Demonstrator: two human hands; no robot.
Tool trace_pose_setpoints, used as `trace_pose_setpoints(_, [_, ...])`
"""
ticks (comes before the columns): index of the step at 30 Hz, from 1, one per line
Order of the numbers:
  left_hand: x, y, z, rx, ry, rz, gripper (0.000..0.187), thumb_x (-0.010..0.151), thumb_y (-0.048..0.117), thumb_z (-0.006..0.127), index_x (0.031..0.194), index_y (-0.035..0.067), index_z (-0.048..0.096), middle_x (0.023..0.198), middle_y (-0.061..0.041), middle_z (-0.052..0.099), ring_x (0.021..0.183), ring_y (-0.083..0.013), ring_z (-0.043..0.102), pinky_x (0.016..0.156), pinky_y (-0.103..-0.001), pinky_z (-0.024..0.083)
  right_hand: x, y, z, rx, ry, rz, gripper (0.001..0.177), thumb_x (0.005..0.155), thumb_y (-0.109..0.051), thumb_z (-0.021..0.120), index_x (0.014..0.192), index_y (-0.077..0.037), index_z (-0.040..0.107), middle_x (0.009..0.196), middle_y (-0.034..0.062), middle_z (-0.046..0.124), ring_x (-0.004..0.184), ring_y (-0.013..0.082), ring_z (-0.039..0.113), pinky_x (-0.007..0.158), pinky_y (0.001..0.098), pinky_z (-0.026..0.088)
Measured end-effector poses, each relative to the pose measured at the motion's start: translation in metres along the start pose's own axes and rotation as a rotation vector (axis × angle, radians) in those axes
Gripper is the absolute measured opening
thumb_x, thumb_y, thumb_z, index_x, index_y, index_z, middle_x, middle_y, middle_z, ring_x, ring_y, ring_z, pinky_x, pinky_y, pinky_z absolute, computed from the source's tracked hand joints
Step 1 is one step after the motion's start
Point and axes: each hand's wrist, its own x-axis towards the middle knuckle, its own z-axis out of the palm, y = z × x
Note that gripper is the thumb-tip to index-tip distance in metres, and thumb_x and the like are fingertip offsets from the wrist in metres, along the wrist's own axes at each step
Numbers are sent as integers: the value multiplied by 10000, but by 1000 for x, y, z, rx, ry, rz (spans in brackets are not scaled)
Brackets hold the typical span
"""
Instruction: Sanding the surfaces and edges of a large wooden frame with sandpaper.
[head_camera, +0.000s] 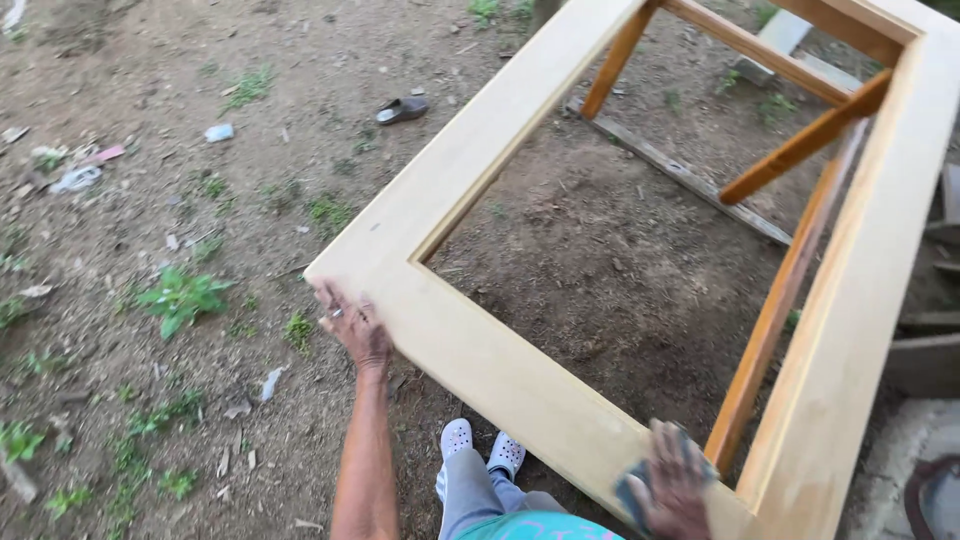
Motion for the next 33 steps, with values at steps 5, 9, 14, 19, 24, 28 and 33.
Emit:
trace_pose_setpoints(5, [3, 3, -8, 34, -39, -21, 701, 1077, 336, 377, 1677, 83, 119, 1763, -95, 46, 1636, -293, 60, 1264, -652, -33, -145, 84, 21, -111, 175, 376, 729, 1010, -522, 379, 1572, -59, 366, 1665, 123, 313, 1602, 322, 203, 1304, 540, 52])
trace_pose_setpoints(9, [0, 3, -14, 29, -44, 10, 671, 1094, 347, 304, 1681, 83, 113, 1768, -118, 14, 1639, -301, 49, 1258, -675, -34, -141, 50, 23, -228, 168, 451, 712, 1027, -450, 409, 1583, -6, 404, 1679, 245, 318, 1613, 428, 212, 1301, 636, 71])
trace_pose_setpoints(14, [0, 15, -18, 4, -13, 7, 673, 1105, 388, 254, 1684, 75, 116, 1765, -119, 12, 1643, -290, 59, 1270, -668, 8, -2, -40, 20, -31, 112, 233, 732, 965, -453, 447, 1470, 73, 396, 1692, 197, 126, 1578, 375, 56, 1250, 630, 8])
trace_pose_setpoints(19, [-2, 24, -26, -5, -30, -36, 681, 1071, 349, 226, 1677, 53, 128, 1764, -113, 6, 1636, -289, 54, 1265, -668, 15, 137, -110, 38, 170, -39, -143, 751, 979, -496, 533, 1516, 4, 376, 1627, 290, 212, 1549, 439, 88, 1224, 635, 13])
trace_pose_setpoints(24, [0, -2, -16, 81, 29, 38, 691, 1038, 314, 323, 1663, 51, 188, 1763, -114, 53, 1629, -291, 64, 1251, -668, -33, 227, -152, 60, 299, -85, -330, 738, 983, -475, 563, 1552, -45, 371, 1611, 269, 297, 1552, 432, 143, 1247, 632, 29])
trace_pose_setpoints(28, [0, 14, -17, 419, 7, 64, 739, 989, 344, 437, 1630, 21, 259, 1722, -167, 113, 1580, -355, 27, 1170, -685, -86, 265, -159, 77, 411, -168, -430, 802, 1003, -422, 556, 1581, 46, 256, 1660, 285, 227, 1567, 397, 167, 1266, 568, 85])
trace_pose_setpoints(33, [-72, 127, -32, 420, -210, 290, 710, 1055, 447, 475, 1604, 27, 313, 1709, -191, 143, 1605, -383, 6, 1241, -677, -56, 255, -123, 39, 1089, -119, 28, 629, 1052, -240, 507, 1597, -2, 302, 1664, 216, 313, 1550, 331, 296, 1278, 452, 228])
